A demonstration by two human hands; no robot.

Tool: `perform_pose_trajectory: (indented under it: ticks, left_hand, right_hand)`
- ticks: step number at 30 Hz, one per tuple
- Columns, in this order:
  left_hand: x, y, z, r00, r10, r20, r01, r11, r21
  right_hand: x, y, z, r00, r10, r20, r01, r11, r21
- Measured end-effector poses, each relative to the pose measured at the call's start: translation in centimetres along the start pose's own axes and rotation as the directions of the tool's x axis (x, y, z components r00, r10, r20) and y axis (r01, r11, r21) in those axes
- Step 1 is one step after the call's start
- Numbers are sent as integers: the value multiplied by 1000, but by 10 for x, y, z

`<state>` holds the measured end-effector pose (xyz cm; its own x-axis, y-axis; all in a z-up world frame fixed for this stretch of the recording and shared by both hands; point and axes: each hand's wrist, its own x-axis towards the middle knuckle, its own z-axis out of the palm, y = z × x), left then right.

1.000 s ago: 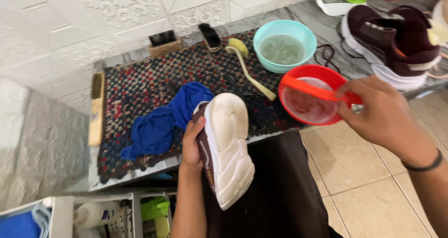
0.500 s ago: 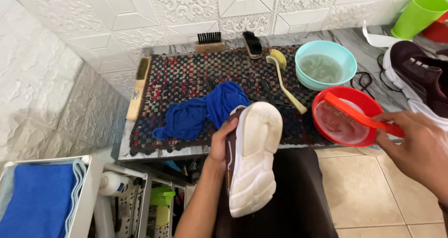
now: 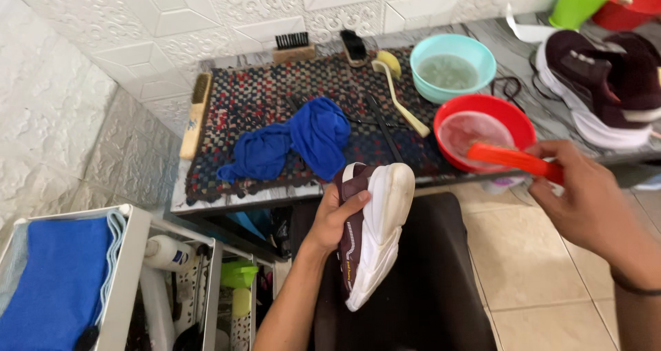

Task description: The person cleans a maroon and white sneaker by scrubbing the sole and upper with brushes dipped in soapy water, then wipes the shoe with a blue cloth. The person uses multiple brushes and two bowls of water on a tiled counter.

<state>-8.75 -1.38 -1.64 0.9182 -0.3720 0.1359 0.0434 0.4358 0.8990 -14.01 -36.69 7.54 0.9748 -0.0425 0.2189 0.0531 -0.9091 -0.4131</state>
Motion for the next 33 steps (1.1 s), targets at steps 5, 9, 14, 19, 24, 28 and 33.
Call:
perform_pose_trajectory:
  ticks: [5, 9, 14, 19, 24, 28, 33]
  left_hand:
    - [-15, 7, 17, 997, 13, 72, -17, 999, 51]
    - [-23, 22, 31, 985, 101, 142, -113, 991, 76]
    - [-31, 14, 37, 991, 55, 121, -67, 993, 101]
    - [-39, 24, 50, 980, 80, 181, -112, 978, 174]
    - [-43, 31, 50, 980, 96, 173, -133, 967, 218]
    - [-45, 41, 49, 965, 145, 217, -202, 942, 268]
    - [-36, 84, 69, 945, 232, 232, -242, 970, 16]
  right_hand:
    - [1, -1, 5, 986, -166, 9, 165, 984, 67]
    - [11, -24, 2, 938, -341, -66, 347, 927, 140]
    - [26, -64, -2, 713, -655, -251, 674, 738, -12]
    - [43, -107, -16, 517, -787, -336, 802, 583, -131]
    - [33, -136, -17, 422, -838, -347, 856, 494, -154]
    - [53, -126, -9, 504, -769, -393, 803, 585, -115]
    - [58, -122, 11, 438, -794, -422, 851, 517, -89]
